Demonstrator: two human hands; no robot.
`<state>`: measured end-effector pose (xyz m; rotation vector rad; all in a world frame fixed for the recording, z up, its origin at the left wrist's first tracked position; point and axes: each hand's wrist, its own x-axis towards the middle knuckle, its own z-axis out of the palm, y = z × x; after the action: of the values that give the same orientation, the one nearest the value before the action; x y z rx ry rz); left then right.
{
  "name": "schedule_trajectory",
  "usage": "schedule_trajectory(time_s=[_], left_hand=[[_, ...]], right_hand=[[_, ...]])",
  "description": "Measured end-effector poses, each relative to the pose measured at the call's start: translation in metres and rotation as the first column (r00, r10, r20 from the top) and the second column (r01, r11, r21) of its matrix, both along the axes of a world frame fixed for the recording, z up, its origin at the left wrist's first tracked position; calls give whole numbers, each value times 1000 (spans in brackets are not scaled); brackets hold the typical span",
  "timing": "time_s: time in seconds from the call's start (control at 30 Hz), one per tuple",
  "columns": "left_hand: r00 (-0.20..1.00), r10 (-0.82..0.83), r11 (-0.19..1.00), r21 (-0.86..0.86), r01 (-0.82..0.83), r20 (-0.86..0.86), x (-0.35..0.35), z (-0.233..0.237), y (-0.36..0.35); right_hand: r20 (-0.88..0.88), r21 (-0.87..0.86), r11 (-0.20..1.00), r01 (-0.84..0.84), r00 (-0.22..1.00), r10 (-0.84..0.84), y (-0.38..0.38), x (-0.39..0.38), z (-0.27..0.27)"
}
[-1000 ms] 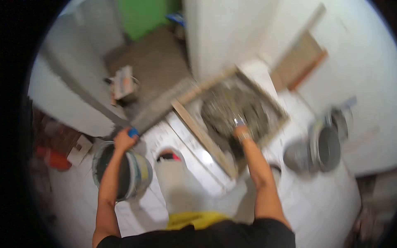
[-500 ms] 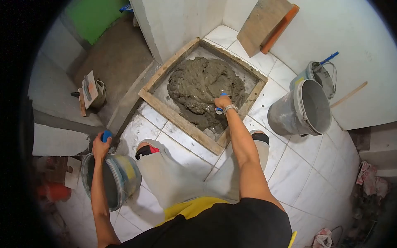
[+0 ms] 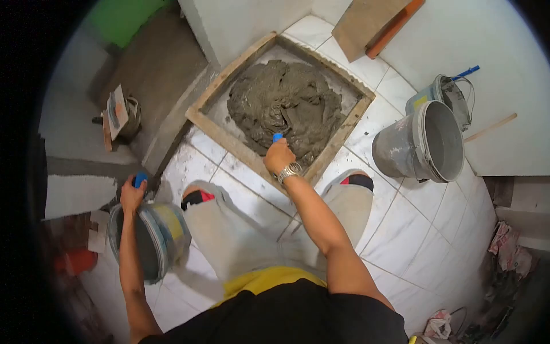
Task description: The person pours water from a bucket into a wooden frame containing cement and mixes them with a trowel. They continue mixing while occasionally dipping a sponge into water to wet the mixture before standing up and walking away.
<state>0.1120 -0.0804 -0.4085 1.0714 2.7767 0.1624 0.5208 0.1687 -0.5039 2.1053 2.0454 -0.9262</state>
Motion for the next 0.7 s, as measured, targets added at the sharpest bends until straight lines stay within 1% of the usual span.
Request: schedule_trajectory(time_s=[0.03,0.07,0.1,0.13,0.17,0.2,0.27,0.3,0.33,0.37,0.4,0.43,0.47,0.53,0.57,0.63,0.67,0.7], left_hand=[[1000,11,1000,-25,-11,11,2,4,0],[1000,22,999,-34,-22,16,4,7,1],[999,31,999,-34,-31,14,6,9,1],[999,29,999,-29,-28,20,7,12,1],[999,25,999,-25,-25,30,8,11,0],[999,23,999,-28,-22,34,6,9,-4],[999,-26,999,44,25,20,-3,-1,-5],[999,-26,999,45,25,30,-2,-2,-4],[999,-20,999,39,19,44,-1,1,-3],[998,-15,999,32,13,54,-2,3,-3],[998,-15,1000,28,14,53,-2,3,-5],[999,-1,999,46,-1,50,-1,2,-5],[999,13,998,66,-16,47,-1,2,-4],[1000,2,996,86,-5,31,1,2,-3],[1000,-10,995,101,8,15,-1,1,-5],[1000,5,997,75,-6,21,-4,1,-6],[1000,13,997,72,-15,24,-4,0,-4],[998,45,996,77,-47,35,-5,-1,-3]], right_hand=[[19,37,999,-5,1000,4,-10,3,-28],[20,32,999,-15,1000,15,0,2,-29],[13,-20,974,-225,974,225,23,3,-25],[-5,-74,905,-418,908,419,34,9,-21],[-148,-182,952,-245,964,220,28,24,21],[-260,-305,949,-75,965,-7,17,42,67],[-406,-258,965,-42,911,-69,-6,83,71],[-398,-257,966,-39,915,-69,-19,92,66],[-399,-222,961,167,884,-245,-29,97,59],[-409,-188,911,367,814,-412,-34,100,45],[-496,-274,863,425,707,-505,-27,98,15],[-574,-309,817,487,589,-568,-17,88,-29],[-641,-351,766,539,458,-616,-5,69,-60],[-462,-241,824,513,686,-562,30,18,-66],[-458,-249,828,502,693,-557,26,10,-55],[-429,-271,856,440,741,-516,13,-1,-23],[-326,-157,969,190,916,-233,7,14,-28],[-201,-22,999,26,979,-30,3,35,-29]])
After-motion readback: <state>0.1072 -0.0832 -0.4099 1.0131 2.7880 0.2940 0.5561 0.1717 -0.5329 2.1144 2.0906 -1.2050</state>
